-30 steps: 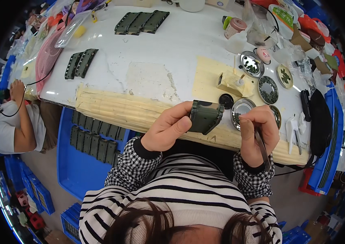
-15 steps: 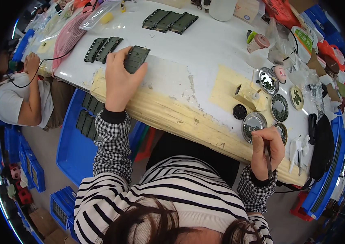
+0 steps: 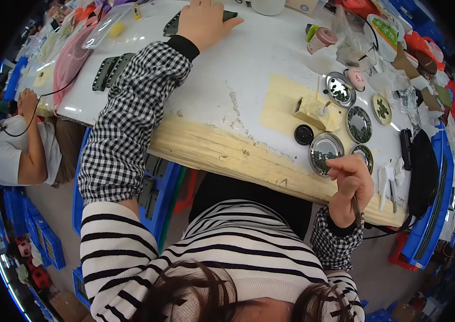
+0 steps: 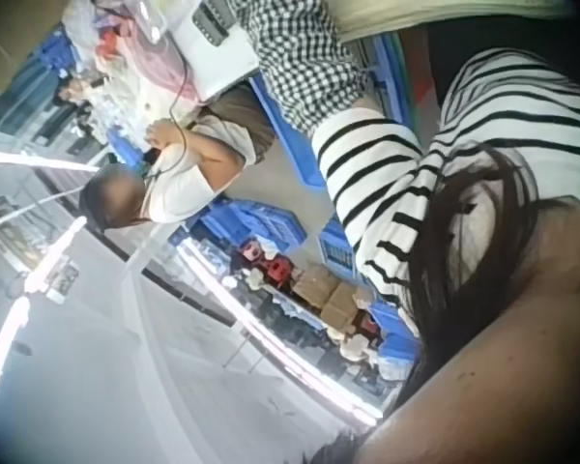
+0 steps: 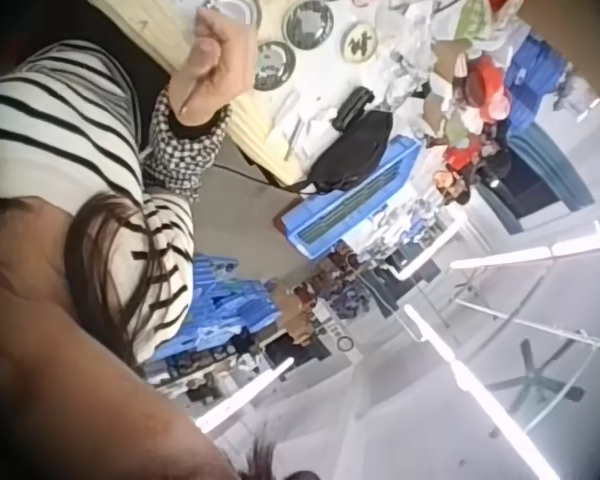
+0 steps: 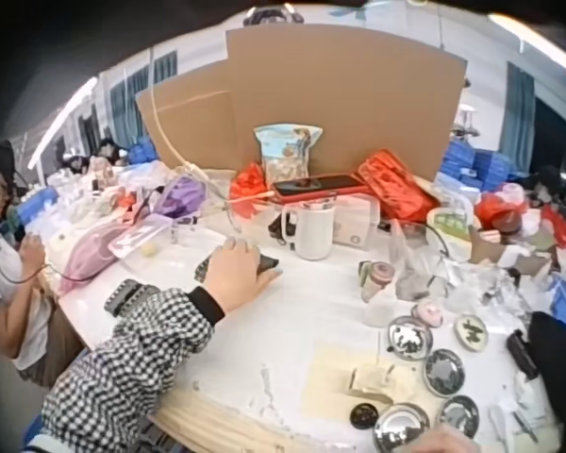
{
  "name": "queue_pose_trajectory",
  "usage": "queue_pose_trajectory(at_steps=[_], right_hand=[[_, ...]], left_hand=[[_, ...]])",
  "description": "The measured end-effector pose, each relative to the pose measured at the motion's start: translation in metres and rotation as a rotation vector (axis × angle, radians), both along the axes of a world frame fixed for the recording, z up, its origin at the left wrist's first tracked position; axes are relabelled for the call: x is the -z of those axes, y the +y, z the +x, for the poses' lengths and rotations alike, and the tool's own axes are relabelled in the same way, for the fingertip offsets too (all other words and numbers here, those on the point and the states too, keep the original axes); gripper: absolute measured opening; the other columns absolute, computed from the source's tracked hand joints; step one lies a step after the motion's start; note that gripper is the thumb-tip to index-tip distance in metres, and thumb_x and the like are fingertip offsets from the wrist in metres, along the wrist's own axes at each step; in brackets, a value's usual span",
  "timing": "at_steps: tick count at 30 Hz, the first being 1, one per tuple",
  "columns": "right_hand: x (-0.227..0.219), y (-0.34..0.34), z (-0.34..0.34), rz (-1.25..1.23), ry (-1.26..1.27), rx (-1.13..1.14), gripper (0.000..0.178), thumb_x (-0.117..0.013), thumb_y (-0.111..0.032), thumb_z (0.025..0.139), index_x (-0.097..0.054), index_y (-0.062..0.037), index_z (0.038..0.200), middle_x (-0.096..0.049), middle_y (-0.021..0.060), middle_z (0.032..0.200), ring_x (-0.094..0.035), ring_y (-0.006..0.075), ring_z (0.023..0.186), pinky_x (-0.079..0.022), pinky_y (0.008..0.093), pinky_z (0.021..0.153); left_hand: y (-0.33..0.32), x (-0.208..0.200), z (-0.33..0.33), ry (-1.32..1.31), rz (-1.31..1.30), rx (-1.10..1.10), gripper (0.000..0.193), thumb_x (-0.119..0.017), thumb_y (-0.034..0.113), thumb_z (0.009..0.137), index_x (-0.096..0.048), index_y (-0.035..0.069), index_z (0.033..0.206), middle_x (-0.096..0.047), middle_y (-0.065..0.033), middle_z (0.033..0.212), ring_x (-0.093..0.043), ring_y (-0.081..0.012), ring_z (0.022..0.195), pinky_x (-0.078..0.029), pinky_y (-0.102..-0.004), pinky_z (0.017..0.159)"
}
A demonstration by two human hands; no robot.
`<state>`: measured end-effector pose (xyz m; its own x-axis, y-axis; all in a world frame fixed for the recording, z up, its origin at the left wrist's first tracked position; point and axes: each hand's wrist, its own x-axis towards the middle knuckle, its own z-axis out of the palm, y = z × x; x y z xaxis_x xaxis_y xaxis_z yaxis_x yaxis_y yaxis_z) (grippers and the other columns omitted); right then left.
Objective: Assembling small electronic or toy components into a green plastic housing using tweezers.
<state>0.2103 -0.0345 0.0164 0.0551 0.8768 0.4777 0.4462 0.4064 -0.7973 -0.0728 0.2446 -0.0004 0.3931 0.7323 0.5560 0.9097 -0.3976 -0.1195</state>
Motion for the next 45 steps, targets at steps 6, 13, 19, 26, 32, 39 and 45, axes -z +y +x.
queue_pose_trajectory(at_steps=[6,13,19,26,32,39,45], right_hand=[[-0.003,-0.019,0.054,-0.202,-0.055,0.238,0.111,0.011,-0.077,0.082,-0.065,0.0034,0.085,-0.059,0.0113,0.076,-0.054,0.0180,0.066,-0.043,0.0283,0.068],[0.014,-0.008,0.055,-0.261,0.016,0.129,0.021,-0.065,-0.006,0.088,-0.066,0.0044,0.106,-0.065,0.0086,0.087,-0.060,0.0139,0.078,-0.047,0.0255,0.073],[0.028,0.003,0.052,-0.179,-0.129,0.143,0.012,-0.066,-0.006,0.086,-0.069,0.0009,0.095,-0.063,0.0094,0.075,-0.057,0.0187,0.070,-0.042,0.0289,0.063],[0.029,0.009,0.050,-0.145,-0.234,0.142,0.012,-0.065,-0.013,0.088,-0.069,-0.0019,0.089,-0.062,0.0094,0.074,-0.054,0.0233,0.067,-0.041,0.0331,0.064],[0.028,0.010,0.049,-0.089,-0.318,0.124,0.011,-0.064,-0.012,0.089,-0.069,-0.0021,0.089,-0.062,0.0087,0.073,-0.054,0.0221,0.067,-0.041,0.0322,0.064],[0.020,0.008,0.042,-0.134,-0.074,0.100,0.012,-0.060,-0.008,0.091,-0.068,0.0016,0.092,-0.062,0.0091,0.073,-0.056,0.0176,0.066,-0.042,0.0288,0.061],[0.023,0.010,0.048,-0.149,-0.205,0.104,0.011,-0.062,-0.008,0.090,-0.068,0.0013,0.092,-0.062,0.0102,0.074,-0.056,0.0204,0.066,-0.042,0.0303,0.059]], left_hand=[[0.012,0.026,0.022,0.217,0.050,0.068,0.038,-0.071,0.027,0.085,-0.057,0.004,0.111,-0.063,-0.0111,0.088,-0.061,-0.0264,0.080,-0.052,-0.0383,0.067],[-0.132,-0.045,0.021,-1.028,-0.794,0.403,0.055,-0.068,0.019,0.085,-0.045,0.002,0.133,-0.055,-0.0013,0.092,-0.058,-0.0130,0.090,-0.053,-0.0291,0.082],[-0.214,-0.026,0.022,-1.912,-1.240,0.445,0.048,-0.059,0.019,0.094,-0.039,-0.002,0.133,-0.054,-0.0123,0.117,-0.064,-0.0200,0.092,-0.056,-0.0378,0.085],[-0.240,-0.001,0.060,-1.995,-1.417,0.247,0.037,-0.047,0.013,0.100,-0.037,0.002,0.134,-0.058,-0.0203,0.119,-0.064,-0.0247,0.103,-0.054,-0.0381,0.092],[-0.248,-0.004,0.074,-1.887,-1.360,0.387,0.036,-0.046,0.012,0.101,-0.038,0.004,0.135,-0.050,-0.0215,0.130,-0.064,-0.0240,0.104,-0.056,-0.0361,0.087],[-0.251,0.004,0.077,-1.705,-1.595,0.475,0.019,-0.045,0.020,0.102,-0.051,0.002,0.100,-0.053,-0.0180,0.125,-0.066,-0.0235,0.100,-0.057,-0.0355,0.086],[-0.254,0.006,0.083,-1.738,-1.601,0.492,0.019,-0.045,0.020,0.102,-0.050,0.002,0.100,-0.054,-0.0179,0.125,-0.066,-0.0235,0.100,-0.058,-0.0338,0.084]])
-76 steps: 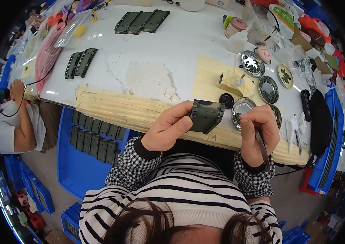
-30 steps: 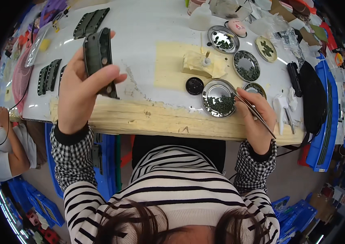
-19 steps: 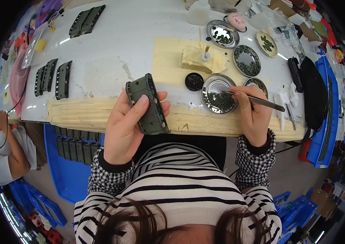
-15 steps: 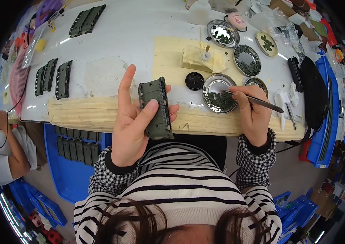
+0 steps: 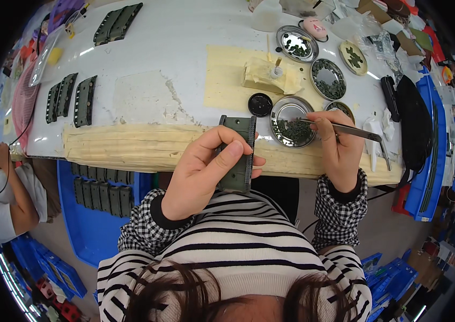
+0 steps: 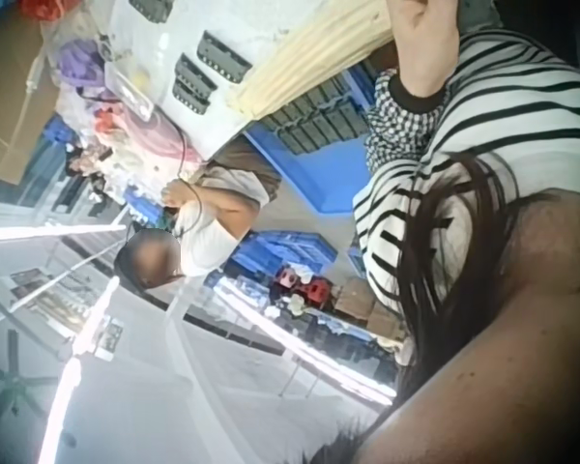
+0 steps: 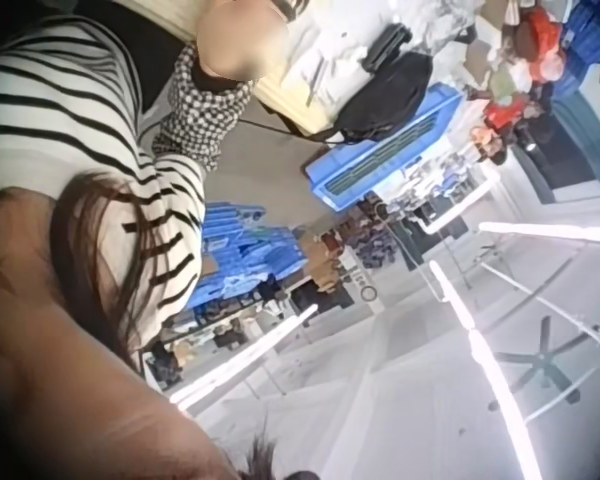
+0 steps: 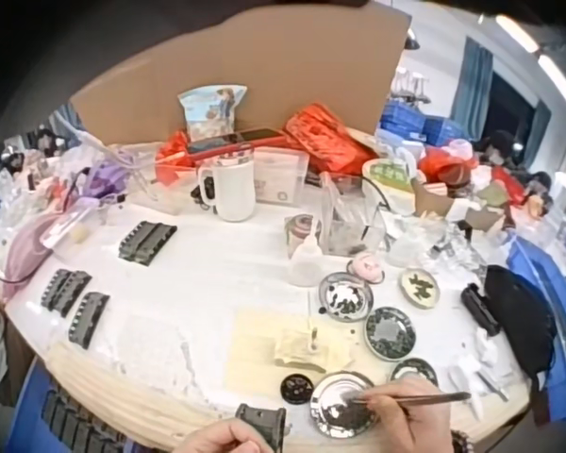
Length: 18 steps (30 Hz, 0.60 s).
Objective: Assembling small electronic or toy components into a green plastic housing using tweezers.
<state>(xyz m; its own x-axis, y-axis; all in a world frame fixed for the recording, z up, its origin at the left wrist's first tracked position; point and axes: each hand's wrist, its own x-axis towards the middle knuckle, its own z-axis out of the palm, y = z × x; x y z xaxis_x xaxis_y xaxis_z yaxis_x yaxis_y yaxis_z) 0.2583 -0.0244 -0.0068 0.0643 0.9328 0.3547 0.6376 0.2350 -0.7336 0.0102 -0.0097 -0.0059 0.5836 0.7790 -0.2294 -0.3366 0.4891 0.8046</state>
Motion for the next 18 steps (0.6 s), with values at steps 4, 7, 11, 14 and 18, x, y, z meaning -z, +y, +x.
queue_pose_trajectory(at_steps=[4,7,11,14,18], right_hand=[[0.004,0.002,0.001,-0.005,0.007,-0.010,0.011,-0.062,-0.008,0.089,-0.068,0.0013,0.091,-0.063,0.0108,0.076,-0.056,0.0216,0.066,-0.043,0.0307,0.060],[0.004,0.003,-0.001,-0.016,0.012,-0.015,0.011,-0.062,-0.008,0.090,-0.068,0.0014,0.090,-0.064,0.0112,0.076,-0.057,0.0218,0.066,-0.043,0.0309,0.060],[0.004,0.003,-0.001,-0.012,0.014,-0.019,0.011,-0.061,-0.007,0.090,-0.068,0.0012,0.090,-0.065,0.0111,0.076,-0.057,0.0223,0.067,-0.044,0.0309,0.062],[-0.002,-0.001,-0.007,0.026,0.091,-0.030,0.012,-0.060,-0.007,0.090,-0.068,0.0013,0.091,-0.065,0.0110,0.077,-0.058,0.0229,0.068,-0.045,0.0309,0.064],[-0.032,-0.007,-0.029,0.152,0.018,-0.221,0.018,-0.069,-0.012,0.081,-0.070,-0.0008,0.095,-0.065,0.0086,0.079,-0.059,0.0233,0.070,-0.046,0.0319,0.066]], left_hand=[[-0.001,0.002,-0.001,0.001,-0.004,0.002,0.019,-0.045,0.020,0.102,-0.050,0.003,0.100,-0.054,-0.0177,0.124,-0.065,-0.0232,0.100,-0.057,-0.0337,0.084],[-0.001,0.001,-0.001,0.007,0.000,-0.016,0.019,-0.044,0.021,0.102,-0.050,0.003,0.100,-0.054,-0.0174,0.124,-0.065,-0.0230,0.100,-0.057,-0.0335,0.084],[-0.001,0.002,0.000,0.004,-0.001,-0.014,0.020,-0.044,0.021,0.102,-0.051,0.002,0.100,-0.054,-0.0168,0.123,-0.065,-0.0226,0.100,-0.057,-0.0334,0.084],[0.000,0.000,0.002,-0.009,-0.018,-0.016,0.021,-0.043,0.021,0.103,-0.051,0.002,0.101,-0.055,-0.0160,0.121,-0.065,-0.0222,0.099,-0.057,-0.0339,0.084],[0.000,-0.002,0.008,-0.072,-0.103,0.018,0.026,-0.039,0.025,0.104,-0.051,0.002,0.103,-0.057,-0.0148,0.116,-0.065,-0.0217,0.099,-0.057,-0.0356,0.085]])
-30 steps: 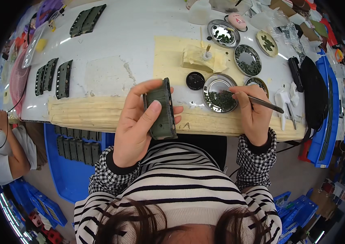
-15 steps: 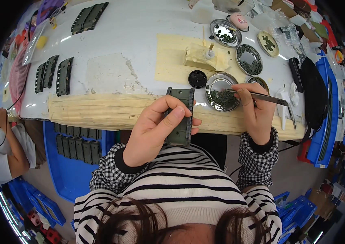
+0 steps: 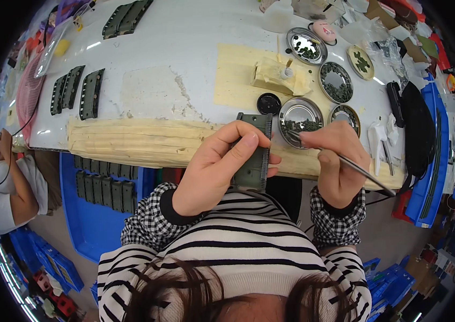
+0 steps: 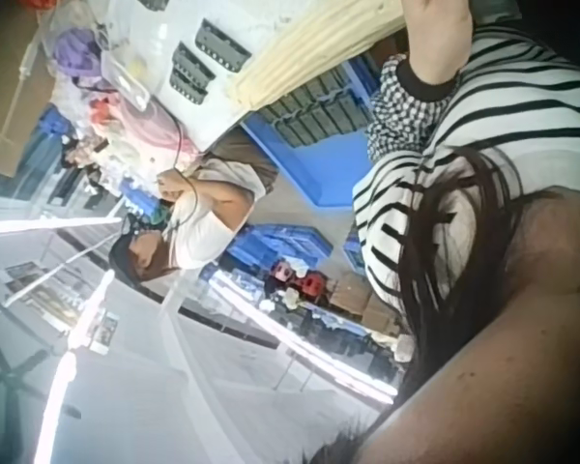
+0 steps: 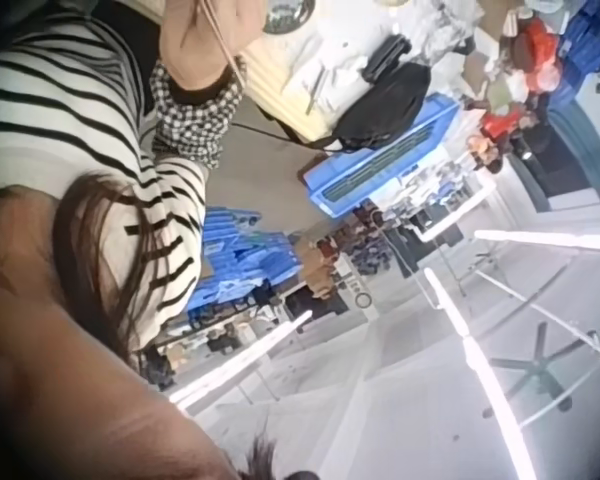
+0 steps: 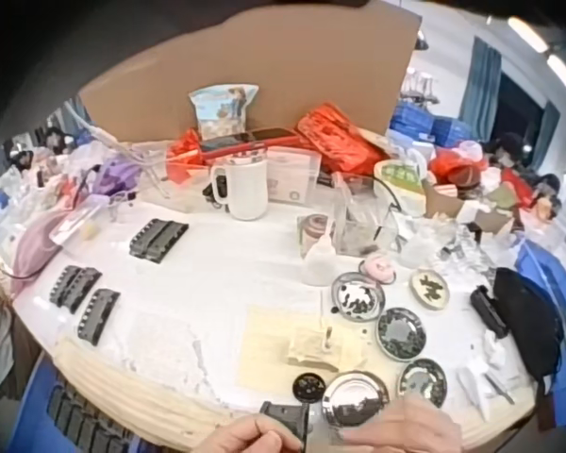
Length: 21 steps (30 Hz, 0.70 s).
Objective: Assembling small electronic or toy components into a green plastic housing using tweezers.
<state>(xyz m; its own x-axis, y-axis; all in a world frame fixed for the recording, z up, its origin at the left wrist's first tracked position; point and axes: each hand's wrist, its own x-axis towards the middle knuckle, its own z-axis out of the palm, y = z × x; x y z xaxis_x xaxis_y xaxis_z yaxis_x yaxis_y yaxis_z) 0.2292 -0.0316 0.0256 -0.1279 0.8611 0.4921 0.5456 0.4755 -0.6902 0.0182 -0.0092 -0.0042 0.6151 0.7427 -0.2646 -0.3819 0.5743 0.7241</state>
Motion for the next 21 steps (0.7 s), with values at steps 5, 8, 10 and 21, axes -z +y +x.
queue_pose_trajectory(at_steps=[5,8,10,21], right_hand=[[-0.008,0.004,-0.015,0.099,-0.070,-0.199,0.028,-0.076,-0.016,0.071,-0.070,-0.0024,0.095,-0.064,0.0082,0.079,-0.060,0.0239,0.070,-0.047,0.0323,0.064],[-0.007,0.007,-0.019,0.083,-0.093,-0.233,0.030,-0.076,-0.016,0.070,-0.070,-0.0015,0.095,-0.063,0.0095,0.079,-0.062,0.0259,0.070,-0.048,0.0328,0.061],[-0.005,0.007,-0.020,0.079,-0.068,-0.244,0.029,-0.075,-0.016,0.073,-0.070,-0.0005,0.097,-0.063,0.0106,0.080,-0.063,0.0253,0.070,-0.049,0.0321,0.061],[0.003,-0.001,-0.022,-0.141,0.235,-0.230,0.023,-0.055,-0.013,0.097,-0.065,0.0043,0.107,-0.065,0.0146,0.095,-0.063,0.0138,0.070,-0.054,0.0234,0.060]], left_hand=[[0.003,-0.002,0.004,-0.124,-0.058,0.005,0.027,-0.040,0.026,0.104,-0.052,0.002,0.100,-0.064,-0.0083,0.097,-0.065,-0.0139,0.089,-0.055,-0.0268,0.078],[0.003,0.001,0.003,-0.050,0.012,0.002,0.027,-0.040,0.026,0.104,-0.051,0.002,0.097,-0.063,-0.0078,0.096,-0.064,-0.0124,0.088,-0.054,-0.0262,0.079],[0.003,0.001,0.003,-0.047,0.011,-0.012,0.026,-0.041,0.025,0.104,-0.051,0.002,0.096,-0.062,-0.0076,0.095,-0.064,-0.0129,0.088,-0.054,-0.0264,0.079],[0.004,0.006,0.005,-0.278,-0.101,-0.012,0.025,-0.042,0.025,0.104,-0.050,0.003,0.094,-0.061,-0.0091,0.097,-0.064,-0.0163,0.088,-0.055,-0.0285,0.078]])
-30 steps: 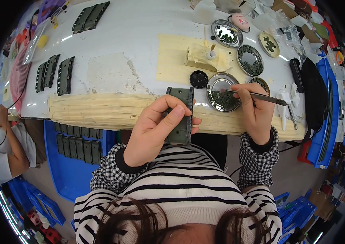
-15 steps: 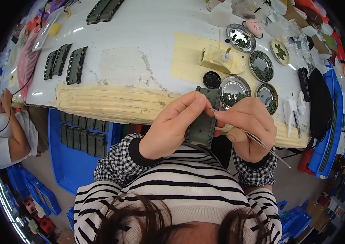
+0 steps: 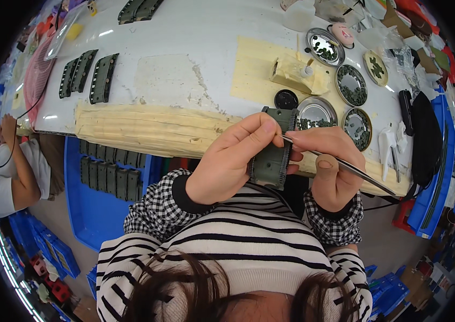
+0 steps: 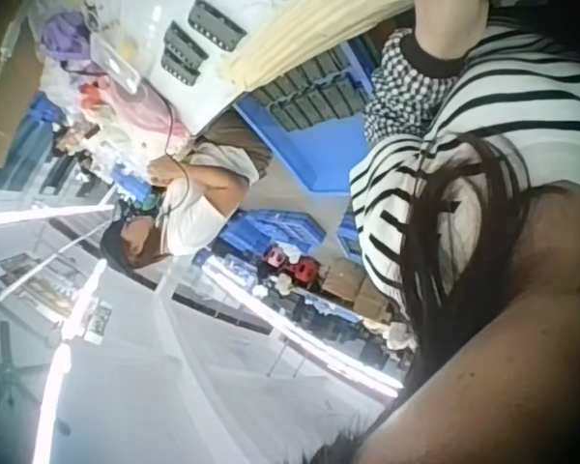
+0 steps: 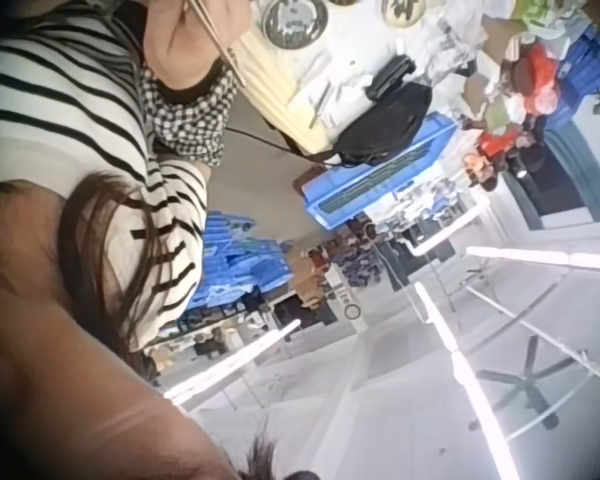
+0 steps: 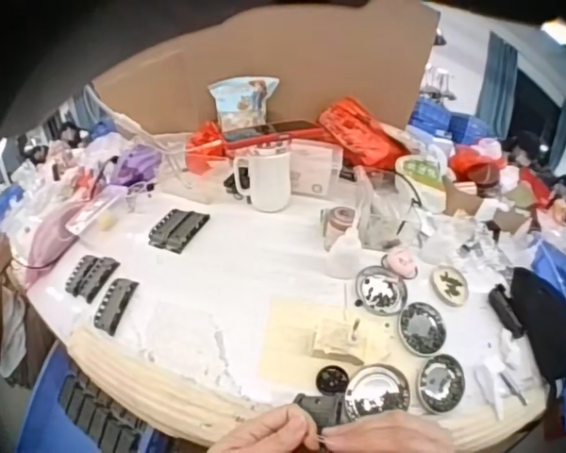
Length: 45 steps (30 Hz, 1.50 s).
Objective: Assembling small electronic or toy components into a green plastic housing using tweezers.
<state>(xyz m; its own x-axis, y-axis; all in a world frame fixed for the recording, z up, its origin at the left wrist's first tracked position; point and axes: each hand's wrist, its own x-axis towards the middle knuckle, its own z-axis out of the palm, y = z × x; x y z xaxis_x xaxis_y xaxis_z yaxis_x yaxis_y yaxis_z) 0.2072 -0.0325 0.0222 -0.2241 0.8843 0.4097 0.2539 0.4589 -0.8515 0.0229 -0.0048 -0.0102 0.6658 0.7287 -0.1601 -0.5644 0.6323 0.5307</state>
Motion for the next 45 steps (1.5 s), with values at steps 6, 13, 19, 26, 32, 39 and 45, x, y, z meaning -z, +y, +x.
queue_pose_trajectory(at_steps=[6,13,19,26,32,39,45], right_hand=[[-0.001,0.001,0.000,-0.002,-0.019,-0.006,0.022,-0.056,-0.012,0.096,-0.066,0.0038,0.107,-0.066,0.0144,0.096,-0.063,0.0134,0.069,-0.053,0.0236,0.061],[0.001,0.005,-0.001,0.086,-0.067,0.005,0.021,-0.057,-0.011,0.095,-0.066,0.0035,0.107,-0.067,0.0135,0.095,-0.063,0.0134,0.069,-0.052,0.0234,0.063],[0.000,0.001,-0.002,0.008,-0.024,0.002,0.021,-0.058,-0.013,0.095,-0.066,0.0034,0.107,-0.067,0.0135,0.095,-0.063,0.0132,0.069,-0.052,0.0232,0.063],[0.001,0.000,-0.004,0.002,-0.015,0.013,0.021,-0.057,-0.013,0.096,-0.066,0.0034,0.106,-0.067,0.0138,0.096,-0.063,0.0140,0.070,-0.051,0.0236,0.063],[0.009,0.005,0.003,0.057,-0.040,0.215,0.021,-0.052,-0.011,0.098,-0.067,0.0035,0.101,-0.066,0.0124,0.094,-0.062,0.0158,0.078,-0.049,0.0263,0.072],[0.031,0.027,0.000,0.017,-0.264,0.421,0.015,-0.057,-0.008,0.093,-0.070,-0.0019,0.094,-0.066,0.0063,0.077,-0.054,0.0186,0.075,-0.043,0.0299,0.069],[0.037,0.030,-0.002,0.037,-0.294,0.443,0.014,-0.060,-0.012,0.092,-0.071,-0.0039,0.094,-0.066,0.0044,0.076,-0.052,0.0185,0.074,-0.043,0.0297,0.069]], left_hand=[[0.000,0.000,-0.001,-0.011,-0.015,-0.007,0.026,-0.042,0.025,0.104,-0.051,0.002,0.094,-0.061,-0.0082,0.098,-0.064,-0.0154,0.087,-0.055,-0.0276,0.077],[0.000,0.001,0.000,-0.006,-0.025,-0.028,0.027,-0.042,0.025,0.104,-0.052,0.002,0.094,-0.061,-0.0080,0.098,-0.064,-0.0147,0.085,-0.055,-0.0276,0.077],[-0.001,0.000,0.000,-0.001,-0.035,-0.024,0.027,-0.043,0.025,0.104,-0.052,0.001,0.094,-0.061,-0.0080,0.098,-0.064,-0.0151,0.086,-0.055,-0.0279,0.077],[-0.001,0.001,0.000,0.058,-0.006,-0.038,0.028,-0.043,0.025,0.103,-0.051,0.002,0.091,-0.061,-0.0074,0.096,-0.064,-0.0152,0.088,-0.055,-0.0284,0.078],[-0.003,-0.017,-0.004,0.152,0.043,-0.135,0.039,-0.037,0.019,0.104,-0.032,0.010,0.141,-0.053,-0.0140,0.123,-0.061,-0.0197,0.103,-0.053,-0.0347,0.088],[0.006,-0.015,-0.025,0.215,0.048,-0.271,0.070,-0.053,-0.001,0.091,-0.017,0.008,0.150,-0.050,-0.0182,0.131,-0.062,-0.0234,0.106,-0.050,-0.0434,0.100],[0.006,-0.009,-0.031,0.125,-0.049,-0.241,0.052,-0.055,0.001,0.090,-0.036,0.002,0.138,-0.058,-0.0140,0.116,-0.060,-0.0216,0.107,-0.050,-0.0427,0.099]])
